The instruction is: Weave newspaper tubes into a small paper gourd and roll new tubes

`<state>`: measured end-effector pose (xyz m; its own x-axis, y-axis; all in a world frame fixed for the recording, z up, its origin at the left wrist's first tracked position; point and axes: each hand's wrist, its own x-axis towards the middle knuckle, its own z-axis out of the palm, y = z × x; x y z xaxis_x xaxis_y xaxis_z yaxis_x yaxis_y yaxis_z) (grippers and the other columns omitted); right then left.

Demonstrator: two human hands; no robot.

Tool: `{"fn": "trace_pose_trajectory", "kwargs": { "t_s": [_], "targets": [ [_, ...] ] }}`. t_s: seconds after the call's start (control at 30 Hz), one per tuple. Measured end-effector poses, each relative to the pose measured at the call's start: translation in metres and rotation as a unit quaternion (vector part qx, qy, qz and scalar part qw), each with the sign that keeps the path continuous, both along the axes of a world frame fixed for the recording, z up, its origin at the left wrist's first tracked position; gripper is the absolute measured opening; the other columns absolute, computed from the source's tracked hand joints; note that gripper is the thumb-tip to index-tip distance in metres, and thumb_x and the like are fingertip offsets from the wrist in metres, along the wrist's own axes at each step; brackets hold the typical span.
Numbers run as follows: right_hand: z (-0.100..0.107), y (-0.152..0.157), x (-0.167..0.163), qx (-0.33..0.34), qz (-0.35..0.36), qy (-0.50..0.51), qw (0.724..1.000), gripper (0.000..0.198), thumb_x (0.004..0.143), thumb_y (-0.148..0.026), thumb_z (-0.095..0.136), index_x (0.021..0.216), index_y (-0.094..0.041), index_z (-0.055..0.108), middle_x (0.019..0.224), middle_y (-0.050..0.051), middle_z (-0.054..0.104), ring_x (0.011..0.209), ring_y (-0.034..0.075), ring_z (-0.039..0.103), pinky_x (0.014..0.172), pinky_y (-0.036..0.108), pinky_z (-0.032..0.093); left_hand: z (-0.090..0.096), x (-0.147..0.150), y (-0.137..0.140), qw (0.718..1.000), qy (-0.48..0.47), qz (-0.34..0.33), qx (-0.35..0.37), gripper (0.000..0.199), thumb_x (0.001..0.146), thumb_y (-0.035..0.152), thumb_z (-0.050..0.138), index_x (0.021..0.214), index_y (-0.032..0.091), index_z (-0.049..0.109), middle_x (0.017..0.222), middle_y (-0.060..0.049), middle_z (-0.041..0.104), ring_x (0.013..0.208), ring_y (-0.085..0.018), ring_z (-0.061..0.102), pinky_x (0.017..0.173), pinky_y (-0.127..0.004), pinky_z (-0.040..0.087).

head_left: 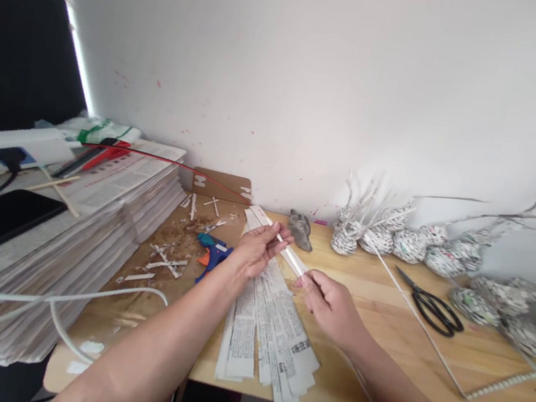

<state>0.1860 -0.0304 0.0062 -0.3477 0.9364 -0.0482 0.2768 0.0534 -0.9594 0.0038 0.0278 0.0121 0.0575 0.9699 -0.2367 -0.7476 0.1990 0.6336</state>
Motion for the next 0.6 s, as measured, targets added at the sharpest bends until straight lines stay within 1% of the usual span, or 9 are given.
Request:
{"fn": "trace_pose_trajectory", "kwargs": {
  "t_s": [0.03, 0.07, 0.17, 0.23, 0.3, 0.37, 0.43, 0.53, 0.6],
  "targets": [
    [0.000, 0.000, 0.000, -0.004, 0.001, 0.002, 1.000, 0.039, 0.088, -0.057, 0.052, 0.084, -0.019, 0.061, 0.053, -0.004, 0.049, 0.049, 0.011, 0.043, 0.053, 0.027, 0.033, 0.000, 0.000, 0.000, 1.000, -0.004, -0.004, 0.001, 0.010, 0.088, 0.013, 0.061, 0.083, 0.007, 0.066, 0.072, -0.007, 0.070, 0.064, -0.012, 0.071, 0.056, -0.015, 0.059],
    [-0.001, 0.000, 0.001, -0.039, 0.015, 0.025, 0.999, 0.040, 0.089, -0.058, 0.050, 0.085, -0.019, 0.060, 0.050, -0.005, 0.046, 0.046, 0.011, 0.041, 0.051, 0.027, 0.033, 0.001, 0.000, 0.000, 1.000, -0.007, -0.008, 0.001, 0.010, 0.088, 0.014, 0.061, 0.083, 0.007, 0.066, 0.072, -0.007, 0.070, 0.064, -0.012, 0.071, 0.056, -0.014, 0.058],
    [-0.004, 0.000, 0.001, -0.178, 0.074, 0.119, 0.974, 0.043, 0.089, -0.060, 0.045, 0.086, -0.020, 0.057, 0.044, -0.008, 0.036, 0.040, 0.010, 0.036, 0.046, 0.025, 0.029, 0.002, 0.001, -0.001, 1.000, -0.015, -0.012, 0.001, 0.011, 0.089, 0.014, 0.059, 0.083, 0.007, 0.066, 0.071, -0.006, 0.070, 0.064, -0.012, 0.071, 0.055, -0.013, 0.058],
    [-0.004, 0.000, -0.001, -0.166, 0.066, 0.111, 0.978, 0.043, 0.089, -0.061, 0.045, 0.086, -0.019, 0.057, 0.045, -0.007, 0.039, 0.042, 0.011, 0.038, 0.047, 0.026, 0.029, 0.003, 0.001, -0.002, 1.000, -0.013, -0.009, 0.000, 0.011, 0.089, 0.015, 0.060, 0.083, 0.007, 0.066, 0.071, -0.006, 0.070, 0.064, -0.012, 0.071, 0.055, -0.013, 0.058],
    [-0.003, 0.000, -0.003, -0.072, 0.024, 0.043, 0.996, 0.043, 0.089, -0.060, 0.048, 0.086, -0.019, 0.059, 0.050, -0.004, 0.048, 0.047, 0.011, 0.043, 0.052, 0.027, 0.033, 0.004, 0.000, -0.002, 1.000, -0.008, -0.009, 0.000, 0.010, 0.088, 0.016, 0.062, 0.083, 0.008, 0.065, 0.072, -0.007, 0.070, 0.063, -0.012, 0.071, 0.054, -0.013, 0.058],
    [-0.001, 0.000, -0.005, -0.003, -0.005, -0.005, 1.000, 0.042, 0.089, -0.059, 0.050, 0.084, -0.018, 0.061, 0.053, -0.002, 0.053, 0.050, 0.012, 0.046, 0.056, 0.028, 0.035, 0.004, 0.000, -0.002, 1.000, -0.008, -0.012, 0.002, 0.011, 0.087, 0.018, 0.063, 0.084, 0.008, 0.065, 0.072, -0.006, 0.070, 0.062, -0.012, 0.071, 0.053, -0.013, 0.057],
    [0.000, 0.001, -0.007, -0.041, 0.006, 0.034, 0.999, 0.043, 0.089, -0.059, 0.049, 0.080, -0.018, 0.059, 0.049, -0.004, 0.047, 0.050, 0.012, 0.046, 0.056, 0.028, 0.037, 0.006, 0.000, -0.002, 1.000, -0.013, -0.012, 0.005, 0.012, 0.088, 0.019, 0.062, 0.085, 0.008, 0.065, 0.073, -0.006, 0.070, 0.062, -0.011, 0.071, 0.053, -0.012, 0.057],
    [0.000, 0.002, -0.009, -0.171, 0.047, 0.137, 0.975, 0.044, 0.087, -0.062, 0.048, 0.079, -0.019, 0.055, 0.044, -0.008, 0.034, 0.047, 0.013, 0.043, 0.052, 0.028, 0.035, 0.008, 0.000, -0.003, 1.000, -0.017, -0.002, 0.005, 0.015, 0.091, 0.019, 0.059, 0.084, 0.008, 0.065, 0.072, -0.006, 0.070, 0.062, -0.011, 0.070, 0.054, -0.012, 0.057],
    [0.002, 0.002, -0.009, -0.145, 0.041, 0.115, 0.982, 0.045, 0.087, -0.063, 0.049, 0.082, -0.019, 0.057, 0.047, -0.007, 0.037, 0.049, 0.013, 0.045, 0.052, 0.027, 0.035, 0.008, 0.000, -0.003, 1.000, -0.013, 0.005, 0.005, 0.016, 0.091, 0.019, 0.058, 0.083, 0.007, 0.065, 0.072, -0.006, 0.070, 0.062, -0.011, 0.070, 0.055, -0.013, 0.058]
  ]
}}
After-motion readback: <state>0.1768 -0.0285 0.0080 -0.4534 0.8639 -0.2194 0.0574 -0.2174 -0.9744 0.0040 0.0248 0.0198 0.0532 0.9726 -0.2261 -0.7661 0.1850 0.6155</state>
